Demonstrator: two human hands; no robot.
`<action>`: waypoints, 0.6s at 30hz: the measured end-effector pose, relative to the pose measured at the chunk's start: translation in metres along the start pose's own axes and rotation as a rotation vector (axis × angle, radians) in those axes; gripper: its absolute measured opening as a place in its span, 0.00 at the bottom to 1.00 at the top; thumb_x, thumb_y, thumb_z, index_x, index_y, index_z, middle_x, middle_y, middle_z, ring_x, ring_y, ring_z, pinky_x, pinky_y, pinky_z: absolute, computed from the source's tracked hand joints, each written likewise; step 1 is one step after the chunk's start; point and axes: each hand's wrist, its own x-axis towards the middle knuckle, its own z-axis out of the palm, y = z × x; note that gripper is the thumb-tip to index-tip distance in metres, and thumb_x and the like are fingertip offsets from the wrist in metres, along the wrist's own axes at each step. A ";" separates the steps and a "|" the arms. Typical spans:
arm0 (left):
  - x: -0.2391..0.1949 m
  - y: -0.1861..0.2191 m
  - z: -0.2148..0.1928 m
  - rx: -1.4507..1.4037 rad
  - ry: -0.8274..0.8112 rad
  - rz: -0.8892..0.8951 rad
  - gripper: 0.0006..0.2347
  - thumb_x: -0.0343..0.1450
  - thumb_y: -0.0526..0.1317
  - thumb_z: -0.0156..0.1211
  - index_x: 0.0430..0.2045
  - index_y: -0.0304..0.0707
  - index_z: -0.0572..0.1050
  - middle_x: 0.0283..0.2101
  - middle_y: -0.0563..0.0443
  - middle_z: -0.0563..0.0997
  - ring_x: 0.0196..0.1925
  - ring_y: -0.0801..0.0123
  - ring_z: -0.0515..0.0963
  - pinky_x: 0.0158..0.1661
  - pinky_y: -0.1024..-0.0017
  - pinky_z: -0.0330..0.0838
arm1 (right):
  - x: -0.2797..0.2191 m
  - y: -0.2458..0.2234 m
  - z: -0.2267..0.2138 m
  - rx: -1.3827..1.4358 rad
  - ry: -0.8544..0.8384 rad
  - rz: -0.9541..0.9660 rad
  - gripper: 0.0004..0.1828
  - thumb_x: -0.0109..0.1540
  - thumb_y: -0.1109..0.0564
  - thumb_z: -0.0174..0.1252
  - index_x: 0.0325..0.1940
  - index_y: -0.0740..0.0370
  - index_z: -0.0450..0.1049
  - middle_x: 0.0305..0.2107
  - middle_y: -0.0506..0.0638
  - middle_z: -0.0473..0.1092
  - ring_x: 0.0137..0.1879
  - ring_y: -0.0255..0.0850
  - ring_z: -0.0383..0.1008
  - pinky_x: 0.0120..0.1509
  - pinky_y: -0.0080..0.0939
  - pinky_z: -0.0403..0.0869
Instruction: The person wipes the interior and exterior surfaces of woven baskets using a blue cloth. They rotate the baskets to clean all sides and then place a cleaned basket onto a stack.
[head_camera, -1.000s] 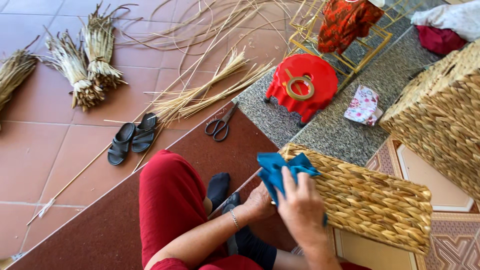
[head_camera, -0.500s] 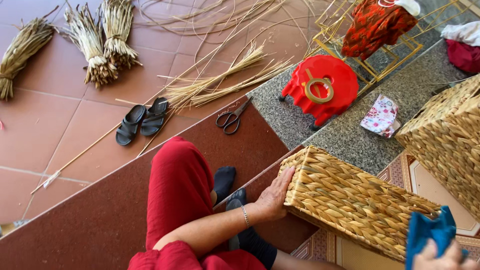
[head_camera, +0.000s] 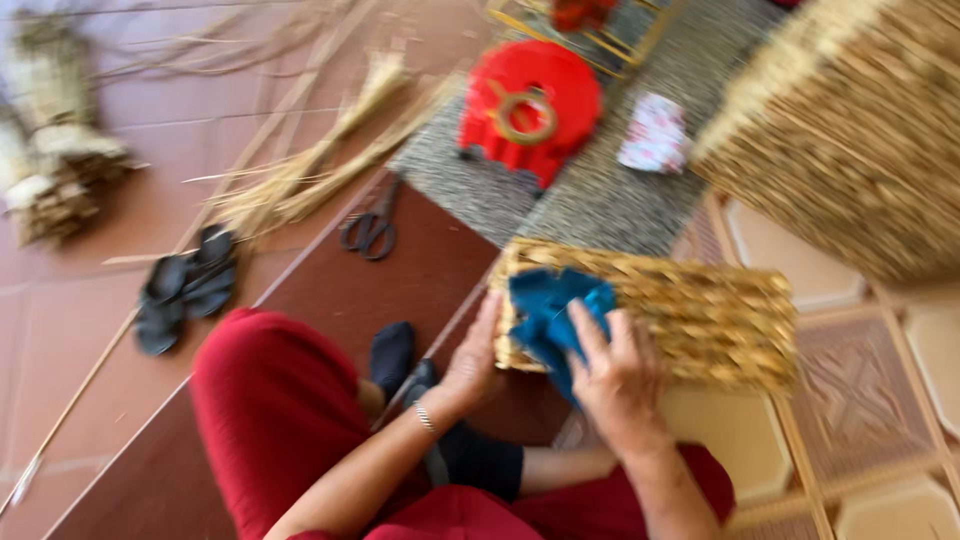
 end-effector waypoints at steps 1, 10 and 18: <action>-0.006 0.012 -0.011 0.753 -0.090 0.233 0.44 0.57 0.22 0.60 0.71 0.27 0.45 0.71 0.26 0.58 0.72 0.42 0.60 0.66 0.61 0.60 | -0.007 0.025 -0.002 -0.054 0.010 0.065 0.30 0.52 0.54 0.71 0.60 0.51 0.77 0.37 0.55 0.67 0.44 0.55 0.69 0.47 0.55 0.72; 0.014 0.102 0.017 0.743 -0.147 -0.104 0.45 0.62 0.24 0.55 0.75 0.38 0.36 0.65 0.33 0.71 0.61 0.41 0.76 0.54 0.57 0.75 | -0.111 0.235 -0.015 0.003 0.220 0.832 0.17 0.66 0.50 0.65 0.58 0.55 0.79 0.41 0.57 0.74 0.46 0.50 0.76 0.51 0.50 0.73; 0.057 0.167 0.042 1.071 -0.238 -0.165 0.42 0.64 0.40 0.65 0.72 0.40 0.42 0.54 0.26 0.77 0.54 0.36 0.78 0.52 0.51 0.74 | -0.130 0.248 0.059 0.597 0.343 0.929 0.14 0.67 0.52 0.61 0.55 0.57 0.80 0.37 0.51 0.78 0.40 0.38 0.77 0.47 0.41 0.76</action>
